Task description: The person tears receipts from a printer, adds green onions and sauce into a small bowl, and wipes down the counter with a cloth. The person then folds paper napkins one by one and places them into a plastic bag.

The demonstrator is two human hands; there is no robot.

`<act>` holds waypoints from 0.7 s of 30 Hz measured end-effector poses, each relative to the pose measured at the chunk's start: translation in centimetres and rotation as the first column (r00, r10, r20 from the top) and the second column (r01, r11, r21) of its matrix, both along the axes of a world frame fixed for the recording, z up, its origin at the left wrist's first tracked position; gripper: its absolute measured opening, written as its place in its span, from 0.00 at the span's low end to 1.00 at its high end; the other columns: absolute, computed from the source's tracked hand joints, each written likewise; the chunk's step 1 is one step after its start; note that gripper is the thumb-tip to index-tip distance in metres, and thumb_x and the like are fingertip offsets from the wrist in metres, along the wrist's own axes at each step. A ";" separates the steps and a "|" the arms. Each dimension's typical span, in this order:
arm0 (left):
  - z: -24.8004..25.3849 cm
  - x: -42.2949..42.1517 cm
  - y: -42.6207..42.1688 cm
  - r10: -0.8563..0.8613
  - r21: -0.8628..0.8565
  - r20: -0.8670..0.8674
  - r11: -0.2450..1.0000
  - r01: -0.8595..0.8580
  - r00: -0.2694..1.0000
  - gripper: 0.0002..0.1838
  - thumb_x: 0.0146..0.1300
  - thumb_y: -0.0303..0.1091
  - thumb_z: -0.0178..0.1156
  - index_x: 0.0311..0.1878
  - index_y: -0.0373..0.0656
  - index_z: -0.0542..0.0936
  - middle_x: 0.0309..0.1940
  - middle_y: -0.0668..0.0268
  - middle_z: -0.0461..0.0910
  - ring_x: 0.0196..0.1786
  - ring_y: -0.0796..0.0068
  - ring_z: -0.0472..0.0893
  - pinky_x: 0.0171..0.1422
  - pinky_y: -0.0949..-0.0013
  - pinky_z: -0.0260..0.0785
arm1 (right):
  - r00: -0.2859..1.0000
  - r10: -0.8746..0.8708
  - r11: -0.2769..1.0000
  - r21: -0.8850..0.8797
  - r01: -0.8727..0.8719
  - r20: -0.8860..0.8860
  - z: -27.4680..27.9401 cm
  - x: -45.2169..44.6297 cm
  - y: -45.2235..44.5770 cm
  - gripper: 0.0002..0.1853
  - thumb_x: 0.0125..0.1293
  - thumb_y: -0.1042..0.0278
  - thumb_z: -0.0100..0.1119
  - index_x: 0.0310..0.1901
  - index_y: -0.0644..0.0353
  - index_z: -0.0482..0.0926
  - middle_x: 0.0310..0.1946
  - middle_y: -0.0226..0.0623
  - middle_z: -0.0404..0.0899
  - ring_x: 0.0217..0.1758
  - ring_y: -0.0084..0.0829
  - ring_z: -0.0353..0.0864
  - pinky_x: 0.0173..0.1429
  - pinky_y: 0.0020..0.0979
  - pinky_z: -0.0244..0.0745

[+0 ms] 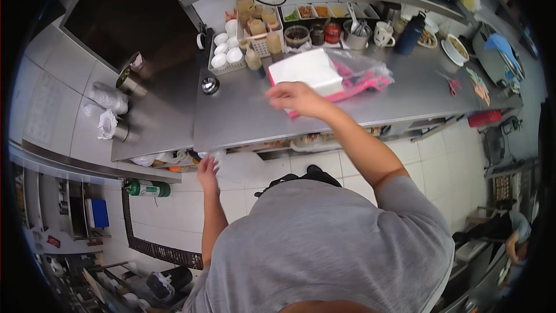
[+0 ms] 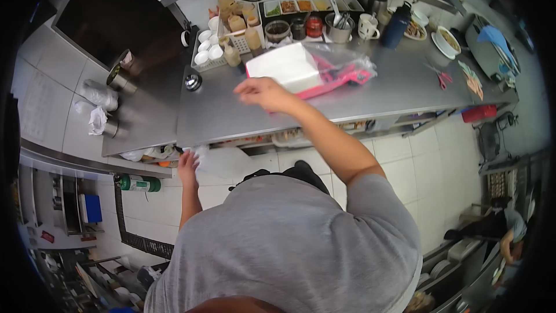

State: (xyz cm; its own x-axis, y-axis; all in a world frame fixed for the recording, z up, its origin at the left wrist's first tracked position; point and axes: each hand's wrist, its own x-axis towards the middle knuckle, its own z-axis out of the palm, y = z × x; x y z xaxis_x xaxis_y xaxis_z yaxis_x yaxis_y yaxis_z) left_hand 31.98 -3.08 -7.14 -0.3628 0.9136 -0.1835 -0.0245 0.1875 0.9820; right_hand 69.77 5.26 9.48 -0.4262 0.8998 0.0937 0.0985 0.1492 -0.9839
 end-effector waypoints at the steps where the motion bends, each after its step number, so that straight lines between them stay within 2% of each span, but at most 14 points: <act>1: 2.0 3.4 3.2 -0.073 0.031 -0.037 0.997 0.074 0.997 0.20 0.65 0.32 0.58 0.59 0.39 0.73 0.51 0.62 0.78 0.51 0.70 0.79 0.52 0.68 0.71 | 0.997 -0.068 0.998 0.015 0.068 -0.025 -1.4 3.1 2.5 0.14 0.62 0.73 0.58 0.49 0.64 0.79 0.37 0.36 0.83 0.38 0.25 0.81 0.47 0.27 0.76; 2: 3.3 5.6 6.1 -0.145 0.054 -0.076 0.987 0.149 0.987 0.20 0.65 0.32 0.58 0.59 0.39 0.73 0.51 0.62 0.78 0.51 0.71 0.78 0.52 0.69 0.71 | 0.989 -0.136 0.990 0.024 0.137 -0.052 -2.8 5.9 5.2 0.13 0.60 0.72 0.59 0.47 0.63 0.80 0.35 0.36 0.83 0.34 0.25 0.81 0.43 0.27 0.77; 4: 3.7 7.6 12.1 -0.224 0.062 -0.375 0.962 0.265 0.900 0.19 0.65 0.33 0.58 0.58 0.38 0.75 0.52 0.63 0.78 0.49 0.73 0.78 0.53 0.70 0.70 | 0.922 -0.384 0.922 -0.025 0.386 0.055 -1.8 9.9 9.6 0.13 0.59 0.72 0.59 0.45 0.65 0.81 0.34 0.41 0.83 0.33 0.29 0.82 0.42 0.29 0.78; 7: 6.2 10.2 18.7 -0.162 0.156 -0.494 0.950 0.270 0.854 0.19 0.64 0.33 0.60 0.57 0.38 0.76 0.51 0.63 0.78 0.48 0.73 0.78 0.53 0.70 0.70 | 0.773 -0.591 0.799 0.302 0.520 0.232 -0.6 12.7 17.1 0.13 0.58 0.72 0.59 0.44 0.66 0.80 0.35 0.47 0.83 0.35 0.37 0.83 0.44 0.32 0.78; 10: 8.3 11.3 24.1 -0.165 0.069 -0.615 0.963 0.261 0.771 0.19 0.60 0.34 0.62 0.55 0.43 0.78 0.50 0.57 0.78 0.50 0.65 0.78 0.54 0.64 0.70 | 0.689 -0.621 0.761 0.499 0.415 0.375 -1.6 13.8 26.4 0.13 0.58 0.68 0.59 0.44 0.63 0.81 0.39 0.51 0.82 0.41 0.44 0.83 0.48 0.37 0.77; 13: 9.4 11.9 29.0 -0.186 0.016 -0.764 0.952 0.306 0.617 0.20 0.58 0.33 0.63 0.55 0.45 0.78 0.54 0.53 0.75 0.55 0.56 0.76 0.59 0.59 0.68 | 0.471 -0.682 0.721 0.625 0.301 0.560 -3.5 13.4 33.7 0.13 0.58 0.66 0.59 0.43 0.64 0.81 0.39 0.50 0.82 0.43 0.50 0.81 0.49 0.39 0.76; 16: 8.5 12.3 33.8 -0.111 0.099 -0.848 0.927 0.361 0.518 0.21 0.57 0.34 0.63 0.56 0.46 0.77 0.58 0.51 0.71 0.59 0.52 0.73 0.63 0.55 0.65 | 0.326 -0.641 0.744 0.458 0.486 0.695 -4.9 12.0 38.2 0.13 0.58 0.68 0.57 0.42 0.65 0.81 0.41 0.50 0.82 0.46 0.53 0.80 0.53 0.44 0.75; 17: 7.9 12.5 35.0 -0.170 0.035 -0.830 0.935 0.354 0.531 0.26 0.56 0.36 0.65 0.59 0.44 0.75 0.61 0.51 0.69 0.63 0.50 0.70 0.66 0.55 0.63 | 0.302 -0.601 0.735 0.363 0.573 0.740 -5.3 11.7 39.4 0.12 0.57 0.71 0.55 0.42 0.66 0.80 0.41 0.53 0.81 0.46 0.54 0.80 0.52 0.47 0.75; 20: 6.8 13.7 37.5 -0.240 -0.082 -0.875 0.929 0.360 0.421 0.31 0.54 0.38 0.67 0.61 0.41 0.72 0.63 0.51 0.67 0.64 0.48 0.68 0.67 0.54 0.63 | 0.330 -0.551 0.817 0.414 0.403 0.767 -6.6 12.8 43.7 0.12 0.59 0.72 0.54 0.43 0.61 0.82 0.40 0.51 0.82 0.47 0.50 0.82 0.54 0.44 0.75; 21: 7.1 14.2 37.8 -0.304 -0.146 -0.863 0.915 0.376 0.404 0.35 0.51 0.39 0.69 0.62 0.39 0.70 0.64 0.51 0.66 0.65 0.47 0.66 0.68 0.54 0.62 | 0.286 -0.591 0.789 0.467 0.398 0.755 -6.3 12.8 44.5 0.11 0.57 0.72 0.57 0.42 0.61 0.82 0.37 0.50 0.83 0.44 0.49 0.83 0.51 0.43 0.76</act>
State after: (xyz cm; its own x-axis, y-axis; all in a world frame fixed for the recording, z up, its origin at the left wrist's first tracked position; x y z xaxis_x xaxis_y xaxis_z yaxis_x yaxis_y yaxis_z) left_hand 46.13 34.69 -0.01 0.0437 0.9949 0.0905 0.8795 -0.0813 0.4689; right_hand 82.58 49.77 3.16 0.1550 0.9777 0.1418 0.9451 -0.1050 -0.3093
